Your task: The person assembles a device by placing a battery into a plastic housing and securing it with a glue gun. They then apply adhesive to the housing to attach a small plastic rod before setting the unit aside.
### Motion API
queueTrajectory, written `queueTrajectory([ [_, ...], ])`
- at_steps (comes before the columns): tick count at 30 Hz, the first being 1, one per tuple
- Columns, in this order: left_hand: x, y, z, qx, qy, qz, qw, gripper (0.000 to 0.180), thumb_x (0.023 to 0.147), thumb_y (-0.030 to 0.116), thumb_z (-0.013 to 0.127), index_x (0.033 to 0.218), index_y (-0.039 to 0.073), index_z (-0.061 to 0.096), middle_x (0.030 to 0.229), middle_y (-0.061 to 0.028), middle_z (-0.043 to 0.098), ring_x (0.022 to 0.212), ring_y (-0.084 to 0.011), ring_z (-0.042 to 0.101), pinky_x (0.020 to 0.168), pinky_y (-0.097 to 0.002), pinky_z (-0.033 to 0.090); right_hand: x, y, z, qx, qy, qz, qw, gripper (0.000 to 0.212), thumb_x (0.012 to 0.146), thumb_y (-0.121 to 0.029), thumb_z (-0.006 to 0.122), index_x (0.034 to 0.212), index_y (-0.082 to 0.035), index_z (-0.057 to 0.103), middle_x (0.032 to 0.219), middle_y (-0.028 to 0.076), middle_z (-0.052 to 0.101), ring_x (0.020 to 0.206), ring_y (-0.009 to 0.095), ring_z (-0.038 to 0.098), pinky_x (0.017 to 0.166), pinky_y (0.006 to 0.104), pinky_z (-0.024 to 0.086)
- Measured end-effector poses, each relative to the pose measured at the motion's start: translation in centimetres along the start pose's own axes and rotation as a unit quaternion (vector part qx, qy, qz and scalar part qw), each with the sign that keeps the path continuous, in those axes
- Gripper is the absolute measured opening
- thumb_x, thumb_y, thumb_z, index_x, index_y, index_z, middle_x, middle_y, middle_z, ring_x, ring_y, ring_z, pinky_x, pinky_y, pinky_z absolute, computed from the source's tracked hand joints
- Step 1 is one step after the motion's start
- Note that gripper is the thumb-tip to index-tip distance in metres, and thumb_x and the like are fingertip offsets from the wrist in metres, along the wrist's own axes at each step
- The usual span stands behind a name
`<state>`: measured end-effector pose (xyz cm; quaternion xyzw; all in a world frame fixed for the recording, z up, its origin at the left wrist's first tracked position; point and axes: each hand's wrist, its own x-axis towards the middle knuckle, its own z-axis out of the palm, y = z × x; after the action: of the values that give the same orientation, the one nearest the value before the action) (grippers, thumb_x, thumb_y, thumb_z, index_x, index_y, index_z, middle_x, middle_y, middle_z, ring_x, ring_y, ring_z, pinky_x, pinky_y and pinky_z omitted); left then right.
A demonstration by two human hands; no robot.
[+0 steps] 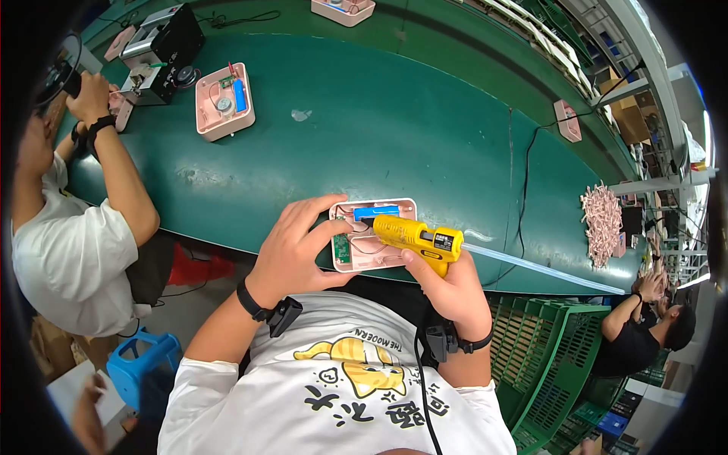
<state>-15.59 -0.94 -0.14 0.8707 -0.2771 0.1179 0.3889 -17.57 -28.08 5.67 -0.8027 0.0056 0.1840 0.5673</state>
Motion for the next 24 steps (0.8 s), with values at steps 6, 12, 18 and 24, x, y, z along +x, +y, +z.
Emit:
queueTrajectory([
  [6,-0.1,0.0,0.0,-0.004,0.007,0.0,1.0,0.058,0.062,0.025,0.095,0.112,0.01,0.069,0.146,-0.0129,0.061,0.125,-0.0369,0.063,0.102,-0.048,0.052,-0.4,0.6,0.4,-0.004,0.019,-0.038,0.999,0.03,0.105,-0.017,0.071,0.128,0.003,0.071,0.098,0.001,0.073,0.082,0.006,0.061,0.07,0.0244,0.05],
  [12,-0.3,-0.1,0.1,-0.011,0.005,0.01,1.0,0.057,0.062,0.024,0.095,0.111,0.01,0.069,0.147,-0.0123,0.062,0.125,-0.0372,0.064,0.103,-0.0485,0.052,-0.9,-0.2,0.1,0.018,0.05,0.003,0.999,0.029,0.104,-0.015,0.072,0.125,0.005,0.071,0.092,-0.001,0.071,0.081,0.007,0.061,0.07,0.0263,0.05],
  [18,-0.1,-0.4,0.2,-0.028,0.017,0.017,0.999,0.065,0.062,0.021,0.095,0.118,0.011,0.066,0.147,-0.0141,0.061,0.124,-0.0382,0.063,0.102,-0.0484,0.052,-0.5,-0.9,0.7,-0.009,0.029,-0.044,0.999,0.025,0.103,-0.013,0.071,0.121,0.004,0.071,0.103,0.011,0.078,0.086,0.016,0.071,0.077,0.0318,0.056],
  [24,0.5,0.3,-0.2,-0.042,0.038,-0.004,0.998,0.078,0.064,0.02,0.098,0.131,0.01,0.061,0.142,-0.0164,0.061,0.113,-0.0349,0.066,0.097,-0.0452,0.053,-0.9,2.4,-2.3,0.188,0.095,-0.03,0.977,0.026,0.106,-0.018,0.067,0.123,0.001,0.067,0.096,0.01,0.073,0.067,0.013,0.062,0.059,0.0301,0.051],
])
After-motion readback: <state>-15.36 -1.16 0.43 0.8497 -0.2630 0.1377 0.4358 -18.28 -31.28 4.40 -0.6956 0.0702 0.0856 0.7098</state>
